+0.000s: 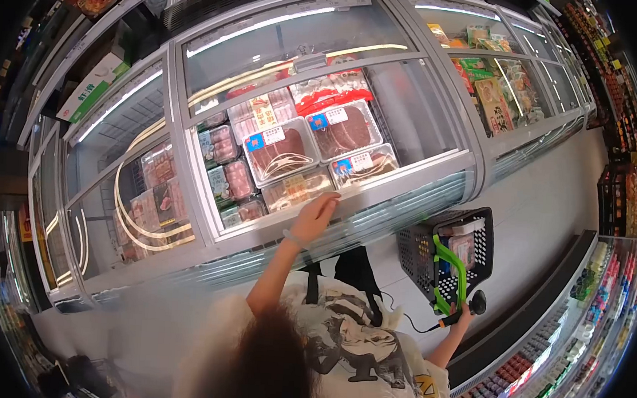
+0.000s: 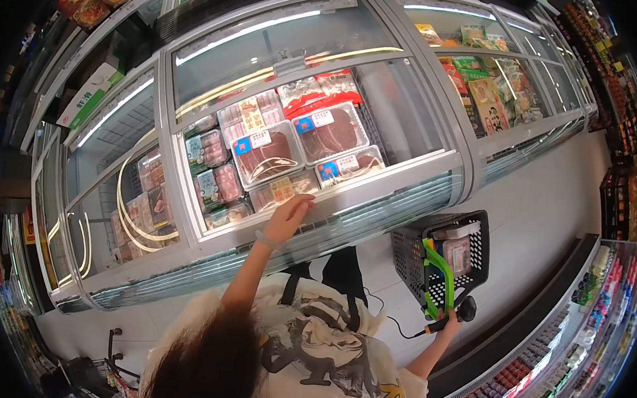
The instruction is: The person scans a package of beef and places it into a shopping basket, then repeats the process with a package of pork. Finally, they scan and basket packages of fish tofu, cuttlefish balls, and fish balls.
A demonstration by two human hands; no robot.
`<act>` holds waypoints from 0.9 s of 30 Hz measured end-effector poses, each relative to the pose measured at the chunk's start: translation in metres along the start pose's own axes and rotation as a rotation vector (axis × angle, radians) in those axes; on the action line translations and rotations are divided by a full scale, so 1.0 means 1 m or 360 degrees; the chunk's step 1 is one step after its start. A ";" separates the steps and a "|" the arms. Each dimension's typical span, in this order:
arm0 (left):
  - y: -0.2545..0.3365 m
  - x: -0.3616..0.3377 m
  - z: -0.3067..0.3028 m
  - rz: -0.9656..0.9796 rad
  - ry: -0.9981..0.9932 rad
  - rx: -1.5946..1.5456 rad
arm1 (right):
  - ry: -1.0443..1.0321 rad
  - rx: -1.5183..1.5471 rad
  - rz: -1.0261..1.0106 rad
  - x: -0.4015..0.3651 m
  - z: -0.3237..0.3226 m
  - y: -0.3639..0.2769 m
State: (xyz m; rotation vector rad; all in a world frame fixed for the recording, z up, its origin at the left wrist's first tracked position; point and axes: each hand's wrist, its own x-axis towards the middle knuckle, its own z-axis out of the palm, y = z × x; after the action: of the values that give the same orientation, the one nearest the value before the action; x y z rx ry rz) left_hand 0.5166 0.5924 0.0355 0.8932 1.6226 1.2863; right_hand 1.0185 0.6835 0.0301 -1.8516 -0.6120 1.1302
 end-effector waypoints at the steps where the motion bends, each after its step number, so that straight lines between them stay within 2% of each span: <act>1: -0.004 -0.005 -0.009 -0.0092 0.0102 -0.0137 | 0.0023 0.0003 0.0027 0.005 -0.002 -0.002; 3: -0.003 -0.015 -0.022 -0.0255 0.0292 -0.0350 | 0.0043 -0.0003 0.0062 0.013 -0.007 -0.008; 7: -0.026 -0.022 -0.027 -0.0345 0.0428 -0.0337 | 0.0079 -0.0219 -0.0022 0.025 0.012 -0.027; 10: -0.015 -0.017 -0.021 -0.0432 0.0512 -0.0398 | -0.0096 -0.0188 -0.0251 0.015 0.059 -0.079; 11: -0.015 -0.015 -0.018 -0.0446 0.0507 -0.0415 | -0.0151 -0.0394 -0.0420 0.046 0.056 -0.083; 12: -0.017 -0.012 -0.015 -0.0456 0.0504 -0.0434 | -0.0278 -0.0462 -0.0389 0.031 0.081 -0.119; 15: -0.009 -0.004 -0.005 -0.0484 0.0565 -0.0471 | -0.0384 -0.0927 -0.1000 0.025 0.146 -0.199; 16: -0.006 -0.003 -0.003 -0.0506 0.0591 -0.0485 | -0.0419 -0.0825 -0.1242 0.014 0.171 -0.222; 19: -0.004 -0.004 -0.001 -0.0473 0.0676 -0.0556 | -0.0778 -0.0700 -0.1436 -0.039 0.242 -0.284; 21: -0.006 -0.008 -0.001 -0.0457 0.0767 -0.0615 | -0.1232 -0.0581 -0.1323 -0.045 0.278 -0.296; 24: 0.004 -0.013 -0.015 -0.0481 0.0888 -0.0641 | -0.1987 -0.0416 -0.0714 -0.075 0.345 -0.301; 27: -0.002 -0.015 -0.033 -0.0530 0.1082 -0.0623 | -0.2293 -0.1124 -0.0358 -0.080 0.429 -0.284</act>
State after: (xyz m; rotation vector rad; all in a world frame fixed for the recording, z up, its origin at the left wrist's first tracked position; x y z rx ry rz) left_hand 0.4913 0.5667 0.0399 -0.0797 1.8156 1.6793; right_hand 0.6097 0.9459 0.2162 -1.0744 -2.1535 2.1739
